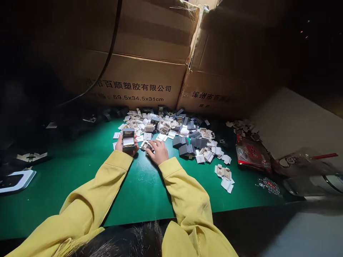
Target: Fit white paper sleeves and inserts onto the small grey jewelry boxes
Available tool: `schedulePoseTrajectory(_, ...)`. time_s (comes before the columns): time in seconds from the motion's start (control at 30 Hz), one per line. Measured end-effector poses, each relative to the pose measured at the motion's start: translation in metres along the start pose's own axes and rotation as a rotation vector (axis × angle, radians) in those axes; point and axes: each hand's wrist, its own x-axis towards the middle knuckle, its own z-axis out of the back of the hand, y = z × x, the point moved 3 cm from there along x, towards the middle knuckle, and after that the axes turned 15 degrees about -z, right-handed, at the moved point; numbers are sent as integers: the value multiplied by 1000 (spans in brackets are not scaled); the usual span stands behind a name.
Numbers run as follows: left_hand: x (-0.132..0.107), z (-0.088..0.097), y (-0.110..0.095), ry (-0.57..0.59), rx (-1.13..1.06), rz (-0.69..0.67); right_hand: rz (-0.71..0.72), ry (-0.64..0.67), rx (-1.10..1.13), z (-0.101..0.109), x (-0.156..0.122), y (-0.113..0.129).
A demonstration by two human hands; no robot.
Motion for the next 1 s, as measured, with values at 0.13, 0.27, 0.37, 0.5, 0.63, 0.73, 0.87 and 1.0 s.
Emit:
schedulePoseTrajectory(0.13, 1, 1, -1, -8, -45, -2, 41, 105, -161, 0, 0, 1)
schedulePoseTrajectory(0.27, 1, 1, -2, -10, -70, 4, -82, 64, -208, 6, 4, -13)
schedulePoseTrajectory(0.37, 0, 0, -2, -5, -76, 10, -234, -41, -221, 10, 6, -27)
schedulePoseTrajectory(0.5, 1, 1, 0, 7, -89, 11, -243, -213, -219, 14, 5, -27)
schedulePoseTrajectory(0.63, 3, 1, 2, 2, -100, 8, -53, -132, -227, 5, 9, -5)
schedulePoseTrajectory(0.73, 3, 0, 5, 8, -88, 21, -12, 9, -276, -3, 15, 7)
schedulePoseTrajectory(0.87, 2, -1, 10, 45, -41, 69, 41, 71, -356, -3, 22, 12)
schedulePoseTrajectory(1.0, -1, -3, 14, 88, 32, 141, 8, 22, -267, 0, 22, 9)
